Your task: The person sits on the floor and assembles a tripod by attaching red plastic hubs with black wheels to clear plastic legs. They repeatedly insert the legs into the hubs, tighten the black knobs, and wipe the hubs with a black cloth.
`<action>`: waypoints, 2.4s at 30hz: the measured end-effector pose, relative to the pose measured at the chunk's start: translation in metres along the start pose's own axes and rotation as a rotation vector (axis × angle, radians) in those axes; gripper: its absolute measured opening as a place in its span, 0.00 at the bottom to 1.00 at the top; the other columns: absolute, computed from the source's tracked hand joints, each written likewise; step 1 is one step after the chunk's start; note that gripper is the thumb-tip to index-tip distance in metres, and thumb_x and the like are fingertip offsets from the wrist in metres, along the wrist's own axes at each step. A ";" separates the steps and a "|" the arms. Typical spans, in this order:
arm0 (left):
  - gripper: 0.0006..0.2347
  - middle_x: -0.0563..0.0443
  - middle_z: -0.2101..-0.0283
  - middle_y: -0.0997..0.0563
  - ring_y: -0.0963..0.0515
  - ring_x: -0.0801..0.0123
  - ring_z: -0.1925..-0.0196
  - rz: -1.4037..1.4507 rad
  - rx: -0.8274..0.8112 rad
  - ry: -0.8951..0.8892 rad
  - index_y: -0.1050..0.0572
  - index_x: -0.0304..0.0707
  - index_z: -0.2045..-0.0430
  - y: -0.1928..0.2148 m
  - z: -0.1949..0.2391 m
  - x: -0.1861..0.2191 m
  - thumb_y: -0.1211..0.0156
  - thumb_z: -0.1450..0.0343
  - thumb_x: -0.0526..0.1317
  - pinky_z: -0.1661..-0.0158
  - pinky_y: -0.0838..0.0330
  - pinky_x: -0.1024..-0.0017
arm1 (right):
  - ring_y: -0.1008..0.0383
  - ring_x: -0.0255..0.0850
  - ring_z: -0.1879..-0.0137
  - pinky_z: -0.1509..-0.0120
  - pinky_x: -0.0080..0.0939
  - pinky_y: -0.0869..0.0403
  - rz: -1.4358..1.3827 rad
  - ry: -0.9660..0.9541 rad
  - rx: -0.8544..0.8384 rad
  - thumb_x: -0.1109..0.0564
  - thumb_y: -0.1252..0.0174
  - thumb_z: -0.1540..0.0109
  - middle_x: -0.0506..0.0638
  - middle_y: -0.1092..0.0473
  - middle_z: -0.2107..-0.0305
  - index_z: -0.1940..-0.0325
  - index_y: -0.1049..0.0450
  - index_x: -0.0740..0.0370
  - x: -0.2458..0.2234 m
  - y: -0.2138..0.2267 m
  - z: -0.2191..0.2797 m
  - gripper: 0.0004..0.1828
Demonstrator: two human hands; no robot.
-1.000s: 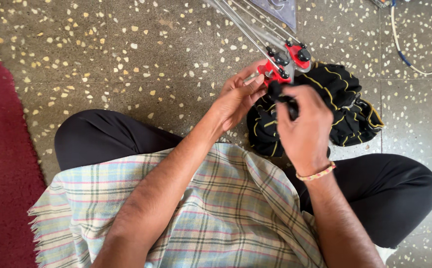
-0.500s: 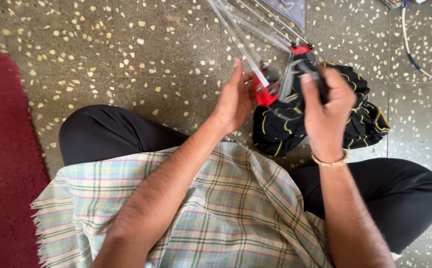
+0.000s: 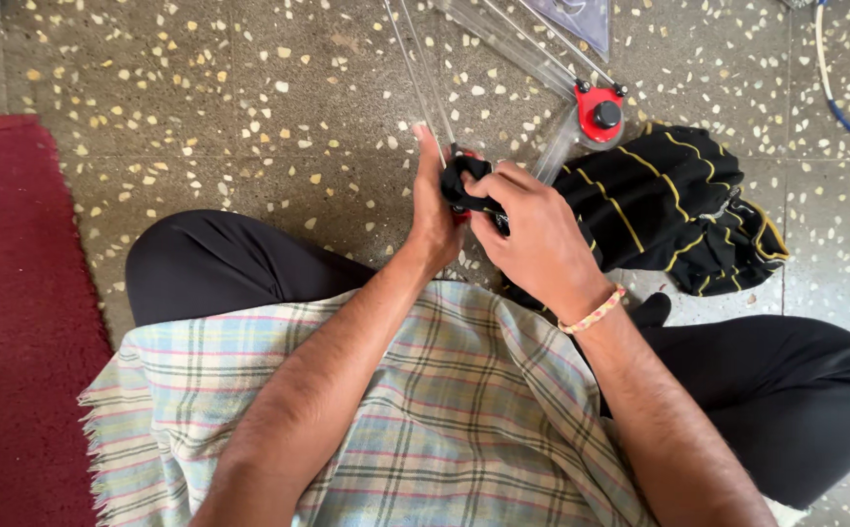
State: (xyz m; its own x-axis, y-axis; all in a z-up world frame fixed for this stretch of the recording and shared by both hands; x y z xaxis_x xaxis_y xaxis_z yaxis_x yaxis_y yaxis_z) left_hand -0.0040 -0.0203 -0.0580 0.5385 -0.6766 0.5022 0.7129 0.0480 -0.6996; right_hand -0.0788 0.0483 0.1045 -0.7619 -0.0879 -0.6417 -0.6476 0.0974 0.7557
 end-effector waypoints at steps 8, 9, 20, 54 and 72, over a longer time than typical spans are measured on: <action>0.32 0.57 0.82 0.30 0.32 0.73 0.83 -0.112 0.014 -0.047 0.26 0.39 0.75 0.000 -0.005 0.003 0.62 0.29 0.72 0.79 0.38 0.73 | 0.23 0.45 0.59 0.53 0.45 0.27 -0.096 -0.073 0.214 0.65 0.38 0.34 0.55 0.26 0.64 0.51 0.22 0.67 0.015 0.033 -0.007 0.07; 0.31 0.57 0.81 0.30 0.32 0.74 0.83 -0.102 0.017 -0.047 0.26 0.41 0.76 0.001 -0.004 0.004 0.62 0.28 0.71 0.80 0.39 0.74 | 0.24 0.47 0.61 0.55 0.45 0.27 -0.068 -0.097 0.170 0.65 0.38 0.35 0.55 0.27 0.65 0.50 0.21 0.65 0.012 0.026 -0.010 0.09; 0.30 0.58 0.76 0.27 0.29 0.74 0.75 -0.124 0.021 -0.080 0.25 0.42 0.75 0.005 -0.008 -0.001 0.60 0.28 0.71 0.74 0.37 0.74 | 0.24 0.55 0.59 0.59 0.50 0.26 0.139 0.038 0.017 0.61 0.37 0.40 0.53 0.29 0.61 0.47 0.23 0.57 -0.014 -0.003 0.002 0.16; 0.30 0.58 0.77 0.23 0.27 0.75 0.77 -0.196 0.081 0.037 0.24 0.42 0.75 -0.005 0.008 0.014 0.62 0.30 0.70 0.76 0.39 0.75 | 0.23 0.54 0.57 0.55 0.46 0.27 -0.013 -0.041 0.062 0.72 0.43 0.43 0.57 0.28 0.58 0.50 0.25 0.63 0.025 -0.004 0.005 0.18; 0.31 0.53 0.74 0.25 0.29 0.72 0.74 -0.160 0.070 -0.067 0.25 0.38 0.73 0.002 -0.014 0.021 0.59 0.27 0.70 0.71 0.35 0.72 | 0.28 0.35 0.61 0.54 0.35 0.30 -0.357 -0.118 0.228 0.62 0.32 0.37 0.49 0.28 0.68 0.61 0.25 0.68 0.027 -0.015 0.009 0.08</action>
State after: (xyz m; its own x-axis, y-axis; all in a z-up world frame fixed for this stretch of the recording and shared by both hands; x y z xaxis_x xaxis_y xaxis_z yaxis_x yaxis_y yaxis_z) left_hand 0.0027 -0.0447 -0.0559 0.4425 -0.6295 0.6387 0.8201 -0.0042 -0.5723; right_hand -0.0897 0.0535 0.0743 -0.4770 -0.0427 -0.8779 -0.8446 0.2986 0.4444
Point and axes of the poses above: each hand's wrist, its own z-axis away from the middle knuckle, its own y-axis out of the back of the hand, x = y × z, the point moved 4 cm from there along -z, towards the middle knuckle
